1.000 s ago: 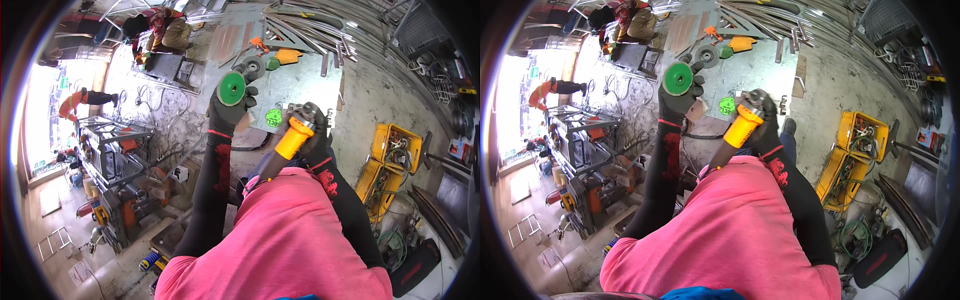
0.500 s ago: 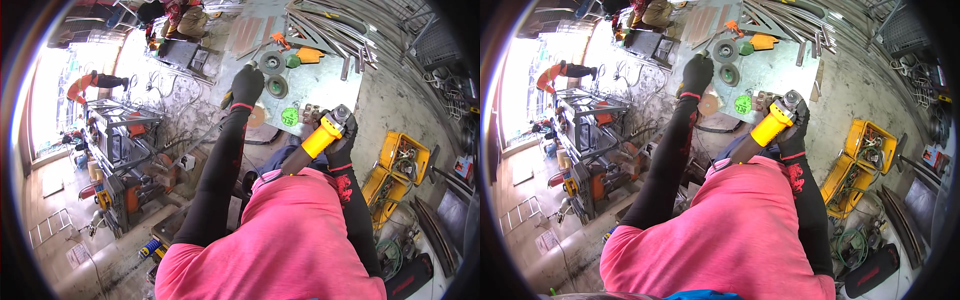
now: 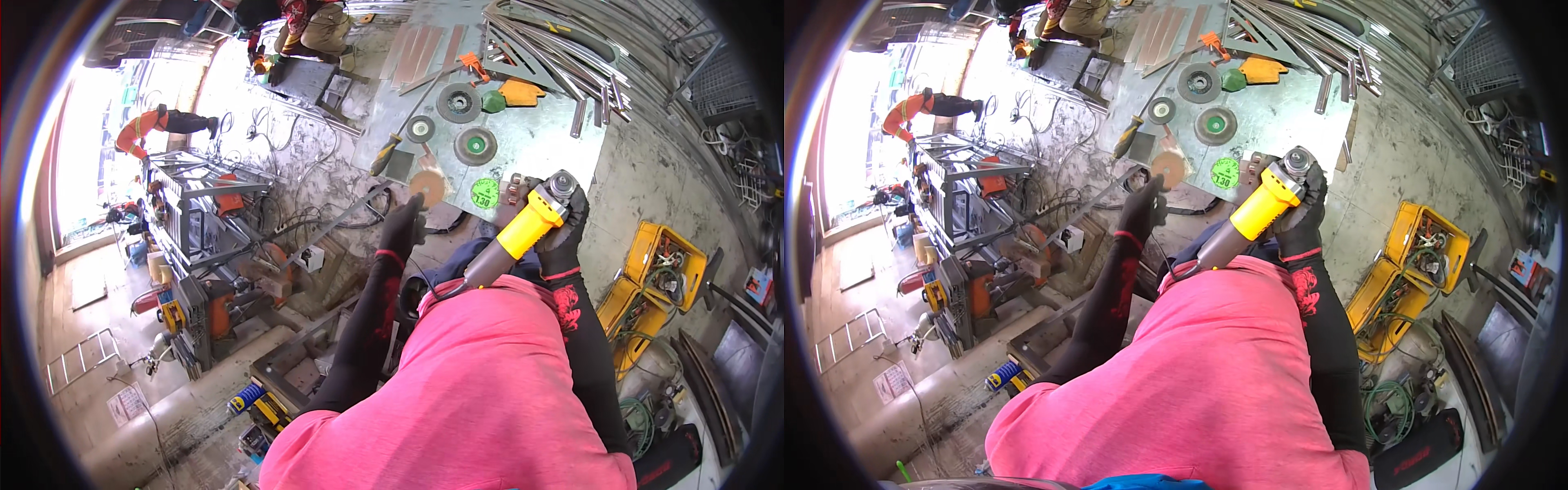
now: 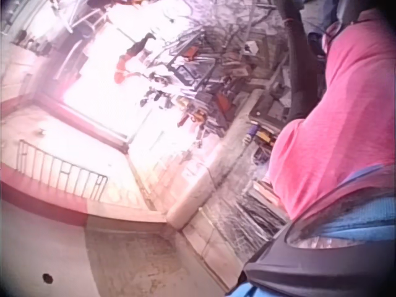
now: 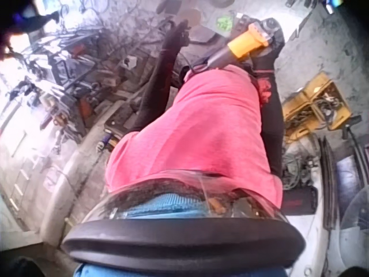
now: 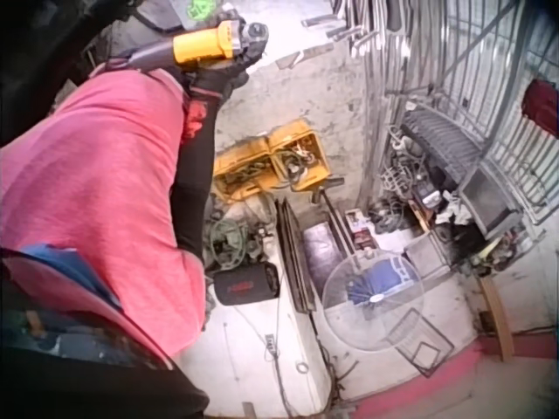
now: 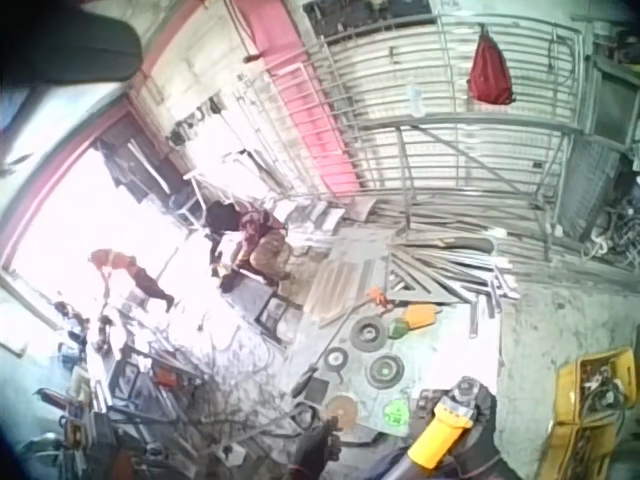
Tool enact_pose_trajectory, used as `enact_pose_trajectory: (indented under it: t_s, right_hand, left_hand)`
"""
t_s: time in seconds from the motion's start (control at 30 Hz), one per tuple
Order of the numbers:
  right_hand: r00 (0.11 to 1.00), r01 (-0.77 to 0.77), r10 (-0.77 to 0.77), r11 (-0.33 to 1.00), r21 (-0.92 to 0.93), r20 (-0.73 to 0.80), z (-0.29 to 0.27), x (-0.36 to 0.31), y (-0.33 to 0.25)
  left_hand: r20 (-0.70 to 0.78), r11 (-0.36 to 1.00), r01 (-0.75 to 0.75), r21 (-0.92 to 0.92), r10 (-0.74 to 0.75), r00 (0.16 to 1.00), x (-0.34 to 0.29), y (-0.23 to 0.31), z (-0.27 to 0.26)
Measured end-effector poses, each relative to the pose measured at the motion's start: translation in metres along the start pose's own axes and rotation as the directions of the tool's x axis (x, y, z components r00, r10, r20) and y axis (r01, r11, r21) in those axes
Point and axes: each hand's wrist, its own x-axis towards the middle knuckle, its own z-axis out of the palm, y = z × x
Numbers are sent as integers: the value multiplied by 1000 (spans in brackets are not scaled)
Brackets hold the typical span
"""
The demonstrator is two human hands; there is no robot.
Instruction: Use an angle grinder to smooth or cut metal pipe sections on a workbench.
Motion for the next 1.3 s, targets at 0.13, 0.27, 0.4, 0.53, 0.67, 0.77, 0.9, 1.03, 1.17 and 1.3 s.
enact_pose_trajectory:
  t_s: [0.13,0.27,0.4,0.53,0.67,0.77,0.9,1.03,1.17,1.3]
  right_hand:
    - [993,-67,69,997,-25,98,15,-4,4]
    - [978,-134,109,981,137,177,25,-5,11]
    - [920,-309,239,930,199,312,25,-3,10]
    - [910,-312,231,929,199,345,20,-7,19]
    - [917,-276,161,915,293,364,3,0,29]
    - [902,-291,137,894,340,410,1,-3,26]
    - [928,-220,108,931,290,355,0,-5,29]
    - [920,-243,116,919,312,374,2,-8,26]
    - [906,-248,107,917,311,409,11,-10,22]
    - [856,-351,154,874,336,494,23,-16,14]
  left_hand:
    - [-27,990,-142,4,142,989,5,17,21]
    - [67,967,-252,20,251,966,-31,50,33]
    - [458,940,-341,30,291,840,-68,94,80]
    - [626,739,-638,218,396,672,-75,110,126]
    - [617,686,-588,429,254,745,-66,127,139]
    - [638,595,-605,529,191,746,-66,140,152]
    - [706,467,-715,519,237,667,-57,141,152]
    - [613,544,-539,643,57,788,-73,158,164]
    - [651,442,-619,650,97,753,-68,165,165]
    - [687,601,-646,471,209,696,-56,172,145]
